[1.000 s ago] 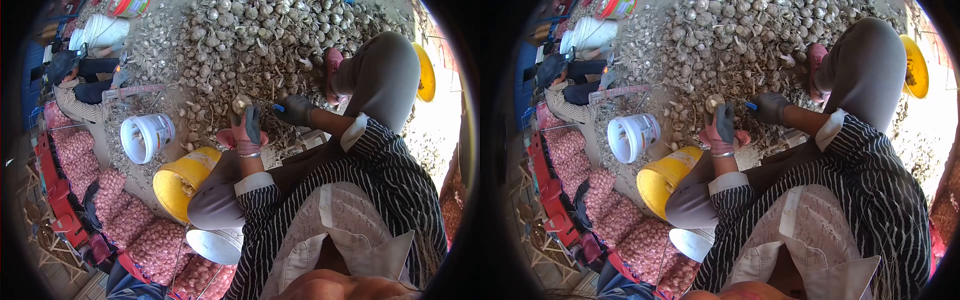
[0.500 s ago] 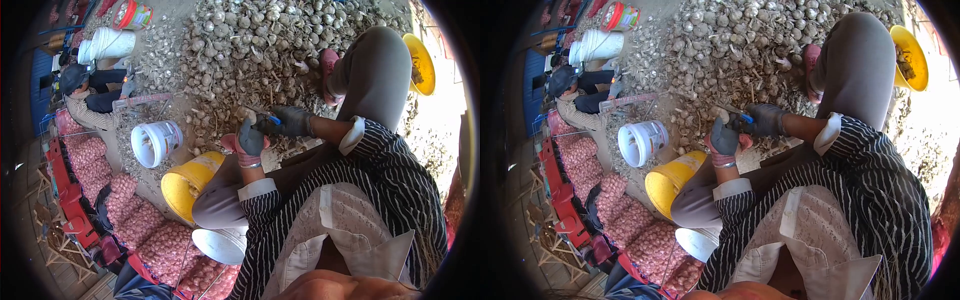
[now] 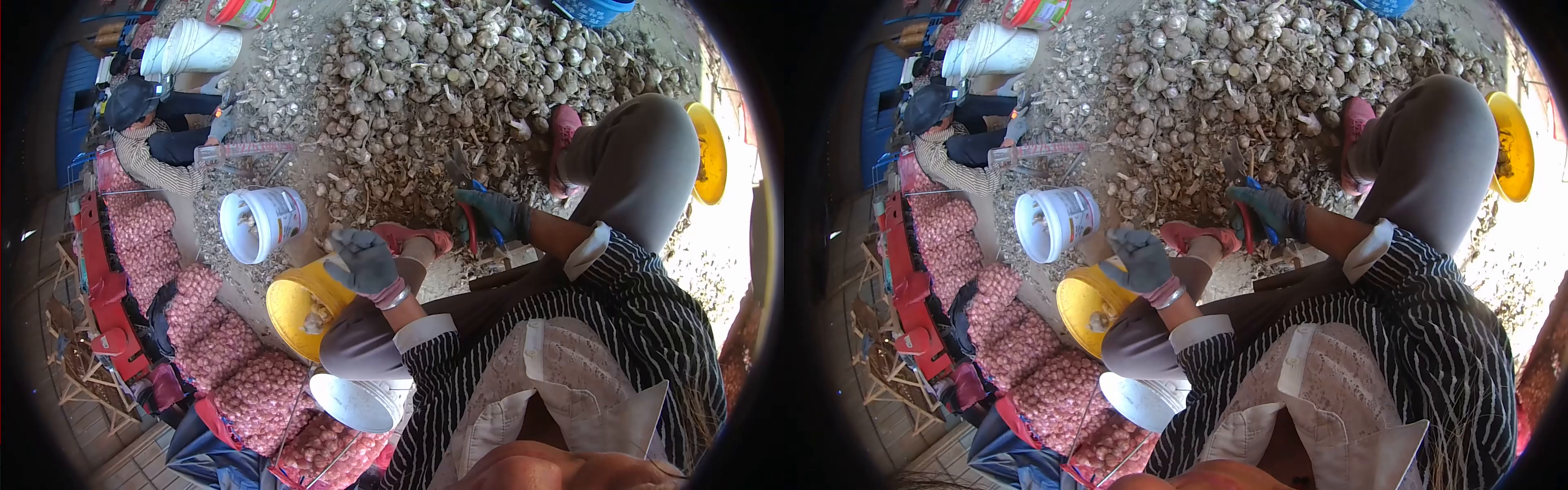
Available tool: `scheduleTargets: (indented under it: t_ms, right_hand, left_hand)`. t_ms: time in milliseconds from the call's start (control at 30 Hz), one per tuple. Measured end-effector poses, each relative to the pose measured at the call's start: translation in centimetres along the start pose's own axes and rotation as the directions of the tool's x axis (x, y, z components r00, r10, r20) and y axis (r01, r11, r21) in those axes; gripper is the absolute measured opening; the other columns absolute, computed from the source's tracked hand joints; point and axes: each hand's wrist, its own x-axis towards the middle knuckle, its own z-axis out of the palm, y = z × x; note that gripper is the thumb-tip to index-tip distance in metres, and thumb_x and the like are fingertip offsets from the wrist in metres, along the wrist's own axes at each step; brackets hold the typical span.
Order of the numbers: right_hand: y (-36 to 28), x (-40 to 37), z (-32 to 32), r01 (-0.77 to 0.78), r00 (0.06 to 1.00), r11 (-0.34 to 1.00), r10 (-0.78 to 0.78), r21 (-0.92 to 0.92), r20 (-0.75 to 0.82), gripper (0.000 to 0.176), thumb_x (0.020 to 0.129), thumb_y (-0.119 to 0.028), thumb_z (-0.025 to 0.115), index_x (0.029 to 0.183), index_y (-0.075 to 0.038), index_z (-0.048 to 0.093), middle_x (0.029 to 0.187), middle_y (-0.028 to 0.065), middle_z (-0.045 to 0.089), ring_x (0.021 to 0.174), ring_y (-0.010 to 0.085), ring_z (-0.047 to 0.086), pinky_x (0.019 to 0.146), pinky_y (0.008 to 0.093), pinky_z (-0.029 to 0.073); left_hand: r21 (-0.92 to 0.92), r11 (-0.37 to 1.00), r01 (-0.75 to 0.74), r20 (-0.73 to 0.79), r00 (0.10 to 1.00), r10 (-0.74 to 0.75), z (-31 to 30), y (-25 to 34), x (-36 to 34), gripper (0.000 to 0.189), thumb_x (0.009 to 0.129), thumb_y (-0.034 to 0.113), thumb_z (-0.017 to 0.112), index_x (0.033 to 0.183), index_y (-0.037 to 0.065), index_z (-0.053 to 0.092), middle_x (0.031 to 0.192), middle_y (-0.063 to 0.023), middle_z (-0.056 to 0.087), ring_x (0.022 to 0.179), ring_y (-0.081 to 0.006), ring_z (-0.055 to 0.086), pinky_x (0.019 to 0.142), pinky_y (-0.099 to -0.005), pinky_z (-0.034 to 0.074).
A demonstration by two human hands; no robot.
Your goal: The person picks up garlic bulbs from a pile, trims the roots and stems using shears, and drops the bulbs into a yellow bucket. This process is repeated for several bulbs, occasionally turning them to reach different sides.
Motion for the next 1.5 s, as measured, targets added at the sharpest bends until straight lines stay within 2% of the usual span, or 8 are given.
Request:
scheduleTargets:
  t_ms: [200, 567, 767, 967, 1067, 1233, 1300, 1500]
  right_hand:
    - [0.1, 1.4, -0.6, 0.182, 0.969, 0.881, -0.235, -0.436, -0.071, 0.048, 0.082, -0.048, 0.068, 0.1, -0.005, 0.058, 0.074, 0.0045, 0.059, 0.059, 0.015, 0.057, 0.057, 0.0321, 0.049]
    - [-5.1, 0.6, 0.1, 0.201, 0.891, 0.599, -0.441, -0.775, -0.11, 0.05, 0.081, -0.036, 0.07, 0.112, -0.002, 0.053, 0.086, 0.0085, 0.06, 0.078, 0.0166, 0.055, 0.073, 0.033, 0.047]
    - [-6.6, -0.3, 0.3, 0.187, 0.799, 0.437, -0.589, -0.88, -0.123, 0.057, 0.077, -0.039, 0.072, 0.115, -0.002, 0.052, 0.096, 0.0201, 0.064, 0.086, 0.0326, 0.064, 0.076, 0.0394, 0.049]
    - [-6.3, -0.5, -0.6, 0.062, 0.707, 0.152, -0.704, -0.986, -0.064, 0.057, 0.073, -0.039, 0.071, 0.115, -0.005, 0.052, 0.102, 0.0211, 0.06, 0.099, 0.0377, 0.058, 0.084, 0.0459, 0.045]
    - [-5.9, -1.3, -0.2, 0.022, 0.706, 0.048, -0.708, -0.999, -0.019, 0.055, 0.072, -0.038, 0.071, 0.113, -0.005, 0.053, 0.099, 0.0206, 0.062, 0.096, 0.0374, 0.06, 0.082, 0.0461, 0.046]
    - [-5.1, -3.2, 0.9, 0.179, 0.783, 0.078, -0.615, -0.981, 0.094, 0.044, 0.077, -0.038, 0.068, 0.104, -0.004, 0.055, 0.086, 0.0201, 0.065, 0.083, 0.0374, 0.064, 0.073, 0.0451, 0.049]
    - [-4.3, -4.0, 1.8, 0.19, 0.773, 0.002, -0.617, -0.982, 0.148, 0.043, 0.079, -0.038, 0.067, 0.104, -0.004, 0.056, 0.086, 0.0204, 0.065, 0.083, 0.0372, 0.064, 0.073, 0.0446, 0.049]
    - [-1.0, -0.3, -1.7, 0.274, 0.788, 0.19, -0.607, -0.943, 0.107, 0.043, 0.083, -0.038, 0.063, 0.107, -0.003, 0.057, 0.085, 0.0212, 0.065, 0.082, 0.0372, 0.064, 0.073, 0.0442, 0.049]
  left_hand:
    - [0.562, 0.701, 0.439, -0.463, 0.869, -0.173, -7.9, -6.1, 10.8, 0.043, 0.092, 0.025, 0.059, 0.132, 0.018, 0.048, 0.108, -0.0049, 0.063, 0.095, -0.0203, 0.061, 0.079, -0.0339, 0.051]
    - [0.91, -0.153, 0.386, -0.388, 0.921, 0.015, -12.6, -22.6, 33.9, 0.044, 0.08, 0.022, 0.074, 0.115, 0.008, 0.052, 0.096, -0.0105, 0.065, 0.069, -0.0266, 0.066, 0.054, -0.0378, 0.054]
    - [0.788, 0.377, 0.486, -0.443, 0.874, -0.2, -5.4, -18.2, 25.6, 0.04, 0.087, 0.011, 0.067, 0.123, 0.005, 0.051, 0.095, -0.0089, 0.066, 0.073, -0.0215, 0.068, 0.059, -0.0329, 0.057]
    - [0.921, 0.366, 0.133, -0.054, 0.975, -0.218, -5.2, -13.6, 13.5, 0.048, 0.083, -0.001, 0.065, 0.128, 0.001, 0.048, 0.12, -0.0103, 0.058, 0.103, -0.0222, 0.062, 0.083, -0.0303, 0.053]
    - [0.882, -0.238, -0.407, 0.313, 0.883, -0.35, -3.6, -11.5, 8.6, 0.062, 0.08, -0.015, 0.054, 0.137, 0.005, 0.041, 0.135, -0.0088, 0.047, 0.119, -0.0211, 0.05, 0.097, -0.0339, 0.046]
    - [0.83, 0.536, 0.154, -0.005, 0.963, -0.269, -1.2, -9.5, 4.6, 0.05, 0.09, 0.02, 0.061, 0.134, 0.004, 0.043, 0.127, -0.0125, 0.052, 0.113, -0.0256, 0.052, 0.091, -0.041, 0.047]
    - [0.205, 0.644, 0.737, -0.404, 0.663, -0.63, -2.1, -8.6, 4.1, 0.055, 0.091, 0.048, 0.053, 0.127, 0.007, 0.047, 0.116, -0.0115, 0.056, 0.095, -0.0232, 0.055, 0.075, -0.0331, 0.049]
    - [0.284, 0.784, 0.552, -0.287, 0.829, -0.479, 0.9, -8.1, 2.2, 0.046, 0.091, 0.046, 0.056, 0.122, 0.013, 0.051, 0.108, -0.0053, 0.06, 0.091, -0.0213, 0.061, 0.069, -0.03, 0.049]
